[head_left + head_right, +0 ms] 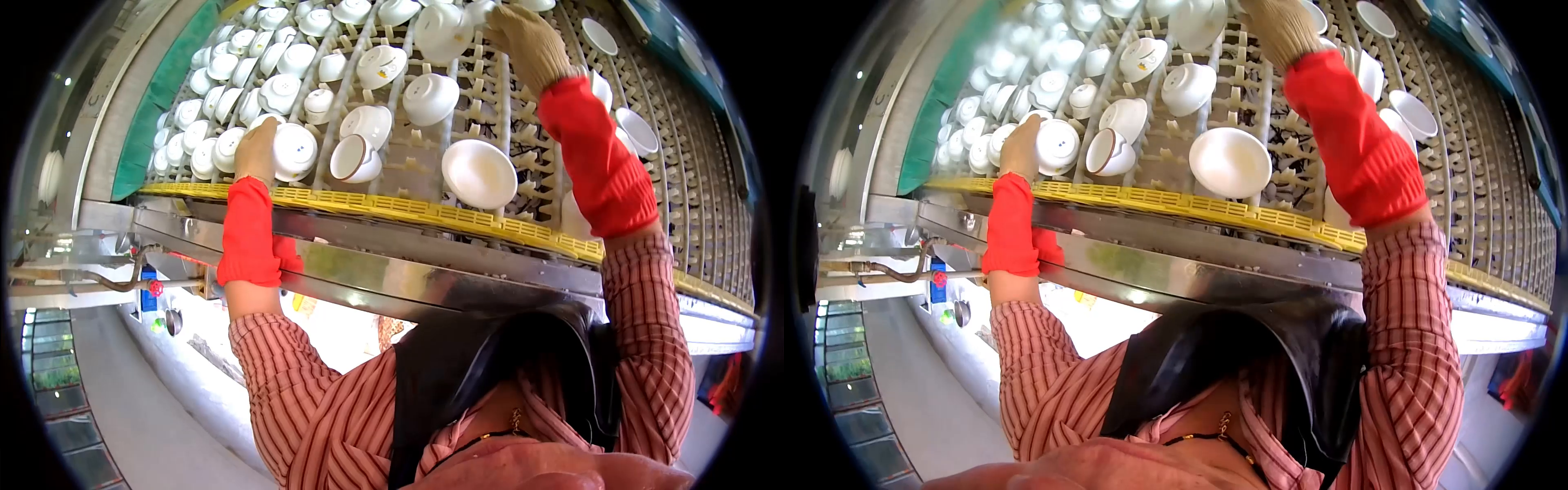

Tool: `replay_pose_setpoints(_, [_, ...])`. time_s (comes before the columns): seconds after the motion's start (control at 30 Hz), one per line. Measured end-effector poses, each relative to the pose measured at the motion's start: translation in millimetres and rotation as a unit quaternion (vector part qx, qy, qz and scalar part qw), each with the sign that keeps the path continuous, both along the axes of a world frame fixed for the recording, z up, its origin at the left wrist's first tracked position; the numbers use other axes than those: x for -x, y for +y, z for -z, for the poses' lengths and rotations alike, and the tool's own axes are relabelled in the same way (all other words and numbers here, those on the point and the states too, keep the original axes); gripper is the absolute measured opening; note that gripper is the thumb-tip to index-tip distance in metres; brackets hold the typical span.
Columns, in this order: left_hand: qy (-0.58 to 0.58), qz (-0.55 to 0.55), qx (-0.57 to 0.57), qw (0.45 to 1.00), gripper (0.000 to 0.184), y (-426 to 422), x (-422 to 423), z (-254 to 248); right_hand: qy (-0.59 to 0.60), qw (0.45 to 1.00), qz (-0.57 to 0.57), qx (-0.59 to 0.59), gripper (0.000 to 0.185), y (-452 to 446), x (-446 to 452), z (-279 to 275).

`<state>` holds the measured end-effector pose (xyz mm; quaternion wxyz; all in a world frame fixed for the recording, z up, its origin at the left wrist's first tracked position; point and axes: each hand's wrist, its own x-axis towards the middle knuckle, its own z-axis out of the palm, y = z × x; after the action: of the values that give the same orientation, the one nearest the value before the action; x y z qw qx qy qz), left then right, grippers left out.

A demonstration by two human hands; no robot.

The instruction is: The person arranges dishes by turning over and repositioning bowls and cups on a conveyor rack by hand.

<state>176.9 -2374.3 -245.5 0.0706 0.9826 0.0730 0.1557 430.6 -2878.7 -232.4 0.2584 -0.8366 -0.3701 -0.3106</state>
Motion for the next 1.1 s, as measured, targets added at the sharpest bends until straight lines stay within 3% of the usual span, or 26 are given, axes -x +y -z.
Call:
replay_pose_setpoints(0.03, [0.035, 0.004, -0.068, 0.997, 0.031, -21.8, 4.9, -15.4, 0.113, 0.988, 0.043, -0.101, 0.052, -4.3, 12.8, -3.5])
replay_pose_setpoints(0.07, [-0.042, 0.043, -0.057, 0.997, 0.028, -28.9, 8.9, -15.6, 0.229, 0.950, 0.083, -0.195, 0.058, -10.0, 37.0, -6.3])
replay_pose_setpoints(0.13, [-0.097, 0.010, 0.142, 0.985, 0.024, -17.1, 5.9, -10.9, 0.112, 0.984, 0.084, -0.110, 0.068, -46.2, 49.3, 7.4])
replay_pose_setpoints(0.17, [-0.110, -0.063, 0.368, 0.921, 0.027, -32.2, 7.0, -22.4, 0.104, 0.983, 0.148, -0.040, 0.072, -65.1, 54.1, 9.5])
replay_pose_setpoints(0.2, [-0.123, -0.128, 0.572, 0.801, 0.032, -48.0, 3.3, -35.3, 0.093, 0.972, 0.214, 0.030, 0.076, -82.0, 53.8, 8.0])
replay_pose_setpoints(0.23, [-0.085, -0.101, 0.517, 0.846, 0.051, -35.0, 2.5, -27.2, 0.142, 0.963, 0.228, 0.019, 0.080, -94.4, 47.4, 7.3])
replay_pose_setpoints(0.3, [-0.054, -0.169, 0.314, 0.933, 0.057, -37.8, -6.8, -22.2, 0.237, 0.936, 0.259, -0.003, 0.089, -112.1, 41.3, 4.9])
replay_pose_setpoints(0.33, [-0.038, -0.198, 0.205, 0.958, 0.059, -45.0, -9.3, -25.5, 0.225, 0.938, 0.263, 0.015, 0.090, -115.3, 42.2, 6.5])
replay_pose_setpoints(0.37, [-0.046, -0.235, 0.193, 0.952, 0.061, -50.4, -8.2, -31.0, 0.212, 0.939, 0.268, 0.032, 0.090, -118.5, 43.2, 6.6])
replay_pose_setpoints(0.43, [-0.168, -0.176, 0.253, 0.937, 0.046, -34.0, -1.6, -32.8, 0.248, 0.935, 0.253, -0.001, 0.089, -131.6, 30.8, 16.4])
replay_pose_setpoints(0.47, [-0.223, -0.210, 0.377, 0.874, 0.042, -47.3, 6.2, -44.2, 0.298, 0.925, 0.232, -0.049, 0.088, -149.1, 9.9, 35.9])
replay_pose_setpoints(0.5, [-0.250, -0.229, 0.427, 0.838, 0.040, -42.4, 12.3, -44.0, 0.347, 0.909, 0.209, -0.096, 0.086, -148.3, 7.6, 34.7])
replay_pose_setpoints(0.57, [-0.291, -0.262, 0.522, 0.758, 0.038, -32.7, 24.8, -44.3, 0.394, 0.895, 0.210, -0.015, 0.089, -154.2, -0.4, 26.3])
replay_pose_setpoints(0.6, [-0.271, -0.238, 0.497, 0.790, 0.039, -34.5, 25.0, -43.0, 0.416, 0.884, 0.213, 0.025, 0.091, -152.8, 4.2, 16.4])
replay_pose_setpoints(0.67, [-0.230, -0.184, 0.446, 0.845, 0.043, -44.7, 20.2, -44.8, 0.375, 0.899, 0.225, 0.003, 0.089, -148.6, 15.2, 20.9])
replay_pose_setpoints(0.7, [-0.178, -0.083, 0.316, 0.928, 0.037, -51.1, 14.4, -39.3, 0.374, 0.900, 0.223, 0.000, 0.089, -147.8, 19.9, 18.9])
replay_pose_setpoints(0.73, [-0.152, 0.032, 0.150, 0.976, 0.033, -57.5, 8.6, -33.8, 0.372, 0.902, 0.221, -0.004, 0.088, -149.5, 22.8, 19.5])
replay_pose_setpoints(0.77, [-0.156, 0.142, 0.016, 0.977, 0.034, -63.5, 2.8, -28.0, 0.326, 0.919, 0.220, -0.026, 0.082, -152.2, 24.1, 28.7])
replay_pose_setpoints(0.8, [-0.056, 0.172, 0.176, 0.968, 0.032, -114.3, 13.4, -52.8, 0.312, 0.921, 0.232, -0.008, 0.080, -151.9, 29.7, 21.1])
replay_pose_setpoints(0.83, [-0.034, 0.262, 0.005, 0.964, 0.037, -126.9, 7.5, -53.9, 0.301, 0.922, 0.245, 0.012, 0.079, -146.6, 41.5, 9.9])
replay_pose_setpoints(0.87, [0.119, 0.081, 0.183, 0.973, 0.053, -183.0, 15.9, -78.2, 0.290, 0.922, 0.256, 0.033, 0.077, -145.9, 49.2, 3.8])
replay_pose_setpoints(0.93, [0.120, 0.098, 0.137, 0.978, 0.067, -200.8, 24.6, -53.0, 0.264, 0.917, 0.296, 0.049, 0.065, -184.8, -6.9, 57.7])
replay_pose_setpoints(0.97, [0.143, 0.056, 0.101, 0.983, 0.064, -212.8, 29.2, -56.3, 0.237, 0.913, 0.322, 0.079, 0.061, -214.8, -43.0, 94.2])
replay_pose_setpoints(1.03, [0.190, -0.032, 0.036, 0.981, 0.058, -233.9, 37.6, -63.1, 0.146, 0.907, 0.333, 0.212, 0.053, -223.5, -27.7, 80.8])
replay_pose_setpoints(1.07, [0.119, 0.047, 0.069, 0.989, 0.053, -221.7, 35.2, -52.2, 0.094, 0.896, 0.339, 0.272, 0.051, -227.8, -19.8, 74.1])
replay_pose_setpoints(1.1, [0.046, 0.124, 0.101, 0.986, 0.049, -197.3, 32.9, -31.8, 0.107, 0.928, 0.340, 0.103, 0.052, -223.5, -6.4, 67.4])
